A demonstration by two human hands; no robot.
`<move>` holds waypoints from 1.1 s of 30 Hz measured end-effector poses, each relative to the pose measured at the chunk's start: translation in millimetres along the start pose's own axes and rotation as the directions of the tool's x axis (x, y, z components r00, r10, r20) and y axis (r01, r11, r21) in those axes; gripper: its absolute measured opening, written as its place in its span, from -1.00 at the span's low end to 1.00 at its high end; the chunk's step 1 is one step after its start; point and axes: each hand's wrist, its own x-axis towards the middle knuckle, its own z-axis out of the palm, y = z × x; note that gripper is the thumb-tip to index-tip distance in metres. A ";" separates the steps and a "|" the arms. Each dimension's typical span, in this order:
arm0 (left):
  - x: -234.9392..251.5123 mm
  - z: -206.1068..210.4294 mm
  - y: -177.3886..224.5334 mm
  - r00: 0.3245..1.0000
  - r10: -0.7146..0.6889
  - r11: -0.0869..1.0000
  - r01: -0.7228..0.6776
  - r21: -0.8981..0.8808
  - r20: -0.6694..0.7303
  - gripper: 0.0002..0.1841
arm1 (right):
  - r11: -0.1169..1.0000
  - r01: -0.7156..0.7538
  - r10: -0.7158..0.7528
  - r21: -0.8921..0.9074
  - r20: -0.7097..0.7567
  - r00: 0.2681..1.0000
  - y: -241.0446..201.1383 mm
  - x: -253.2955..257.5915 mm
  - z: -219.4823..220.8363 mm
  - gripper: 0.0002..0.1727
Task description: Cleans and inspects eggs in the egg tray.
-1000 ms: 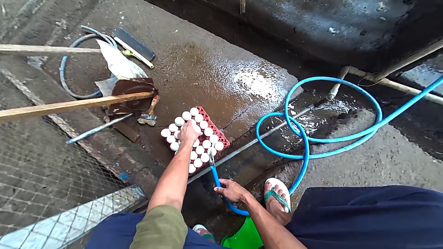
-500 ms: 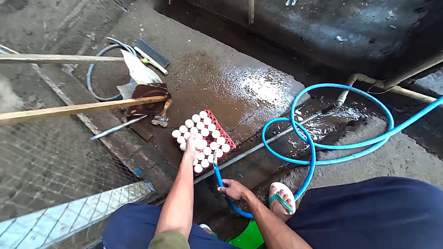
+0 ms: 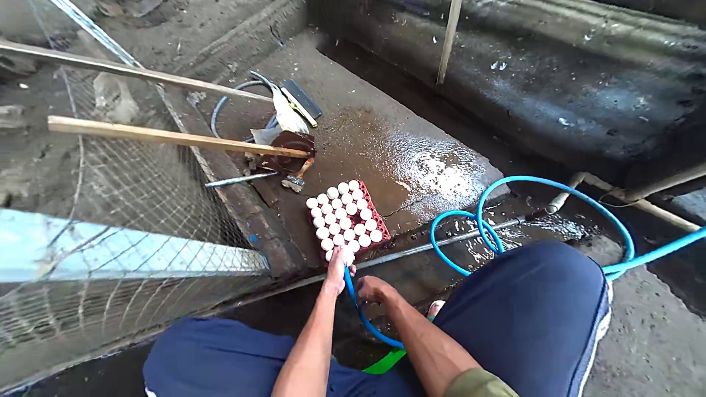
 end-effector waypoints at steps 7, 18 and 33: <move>-51.1 7.6 9.2 0.996 0.084 0.993 -0.083 0.085 -0.014 -0.49 | 0.871 0.421 -0.147 0.254 -0.683 0.716 -50.1 -36.9 5.5 -0.53; -73.1 6.4 1.6 0.956 0.293 0.954 -0.292 0.071 -0.002 -0.50 | 0.862 0.484 -0.279 0.149 -0.658 0.700 -68.3 -50.7 30.6 -0.44; -79.2 6.5 1.3 0.929 0.368 0.929 -0.369 -0.023 -0.023 -0.47 | 0.918 0.396 -0.308 -0.003 -0.634 0.710 -73.7 -59.1 29.5 -0.51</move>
